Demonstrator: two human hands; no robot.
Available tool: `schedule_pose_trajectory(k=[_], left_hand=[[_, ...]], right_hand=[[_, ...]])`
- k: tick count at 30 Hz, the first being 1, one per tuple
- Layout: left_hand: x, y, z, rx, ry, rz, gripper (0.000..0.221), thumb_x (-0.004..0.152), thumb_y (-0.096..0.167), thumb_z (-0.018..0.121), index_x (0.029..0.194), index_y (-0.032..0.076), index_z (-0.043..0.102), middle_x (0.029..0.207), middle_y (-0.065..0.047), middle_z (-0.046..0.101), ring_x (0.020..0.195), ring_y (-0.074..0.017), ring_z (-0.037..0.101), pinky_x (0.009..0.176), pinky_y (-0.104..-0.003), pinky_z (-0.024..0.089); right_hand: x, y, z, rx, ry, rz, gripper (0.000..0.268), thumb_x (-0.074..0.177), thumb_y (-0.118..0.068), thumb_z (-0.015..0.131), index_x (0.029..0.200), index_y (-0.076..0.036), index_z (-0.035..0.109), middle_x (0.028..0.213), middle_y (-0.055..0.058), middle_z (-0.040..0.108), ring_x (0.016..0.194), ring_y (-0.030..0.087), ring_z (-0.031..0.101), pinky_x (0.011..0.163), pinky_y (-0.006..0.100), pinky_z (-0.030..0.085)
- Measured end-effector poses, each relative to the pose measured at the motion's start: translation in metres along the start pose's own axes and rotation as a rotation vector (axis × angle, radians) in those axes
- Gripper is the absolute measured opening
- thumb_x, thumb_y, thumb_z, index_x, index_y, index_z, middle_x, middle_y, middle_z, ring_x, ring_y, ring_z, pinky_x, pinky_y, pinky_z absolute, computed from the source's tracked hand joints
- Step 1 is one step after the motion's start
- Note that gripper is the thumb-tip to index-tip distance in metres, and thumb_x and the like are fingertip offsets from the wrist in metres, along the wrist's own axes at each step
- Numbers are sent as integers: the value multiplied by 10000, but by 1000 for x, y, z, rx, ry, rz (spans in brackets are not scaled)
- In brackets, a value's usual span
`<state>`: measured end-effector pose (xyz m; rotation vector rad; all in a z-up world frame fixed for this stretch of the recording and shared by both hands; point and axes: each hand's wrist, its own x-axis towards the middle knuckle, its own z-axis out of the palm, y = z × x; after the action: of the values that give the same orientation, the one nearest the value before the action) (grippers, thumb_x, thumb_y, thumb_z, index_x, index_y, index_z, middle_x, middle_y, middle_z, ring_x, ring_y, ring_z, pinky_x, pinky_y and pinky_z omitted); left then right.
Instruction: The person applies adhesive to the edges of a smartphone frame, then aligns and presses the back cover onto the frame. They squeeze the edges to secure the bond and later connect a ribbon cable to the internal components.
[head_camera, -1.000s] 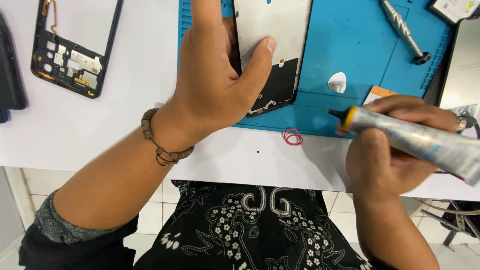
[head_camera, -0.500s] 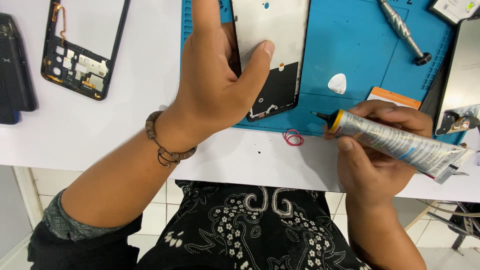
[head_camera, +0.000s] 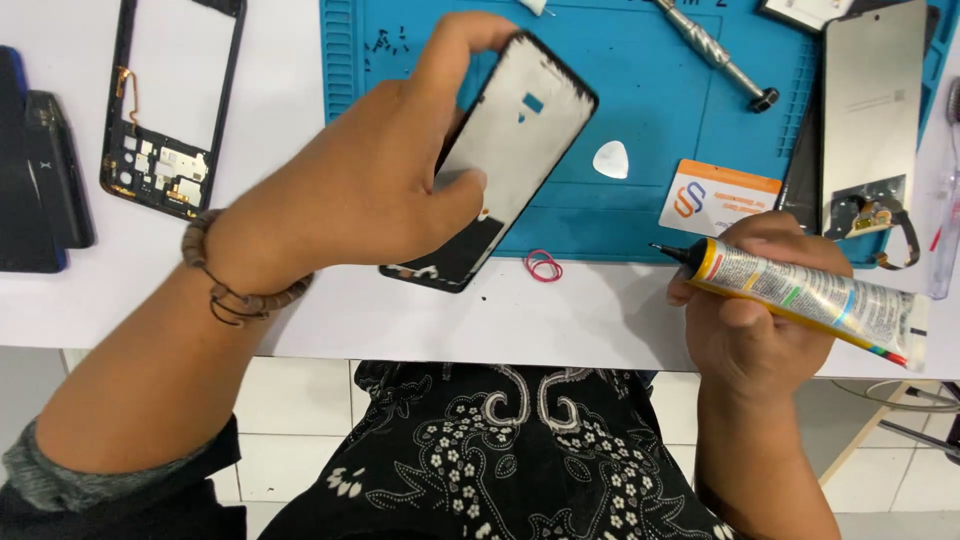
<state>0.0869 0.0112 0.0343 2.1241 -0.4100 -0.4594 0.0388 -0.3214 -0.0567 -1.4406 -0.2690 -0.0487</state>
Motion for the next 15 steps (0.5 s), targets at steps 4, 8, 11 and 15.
schedule_pose_trajectory(k=[4,8,11,15], left_hand=[[19,29,-11,125,-264,-197,703,756,85,459,1440,176,321,501,-124,419,401,-284,421,393,-456,292],[32,37,-6,332,-442,-254,721,818,129,472,1504,308,341,634,-169,584,472,-333,518,427,-484,347],[38,32,3,410,-415,-150,695,781,72,474,1445,269,409,579,-142,536,493,-348,474,452,-504,305],[43,10,20,584,-279,-15,641,785,200,620,1412,213,490,949,-133,598,733,-420,619,553,-565,474]], right_hand=[[-7,7,-8,56,40,17,477,957,-452,758,1227,-119,551,1117,137,506,666,256,597,569,321,626],[-10,9,-8,105,90,65,486,967,-388,756,1260,-63,545,1176,146,501,875,266,635,646,335,671],[-8,11,-7,114,84,53,468,974,-357,745,1273,-66,533,1169,159,503,1023,262,604,667,352,676],[-4,12,-6,108,59,29,414,967,-279,747,1269,-92,534,1167,174,496,989,315,609,758,408,674]])
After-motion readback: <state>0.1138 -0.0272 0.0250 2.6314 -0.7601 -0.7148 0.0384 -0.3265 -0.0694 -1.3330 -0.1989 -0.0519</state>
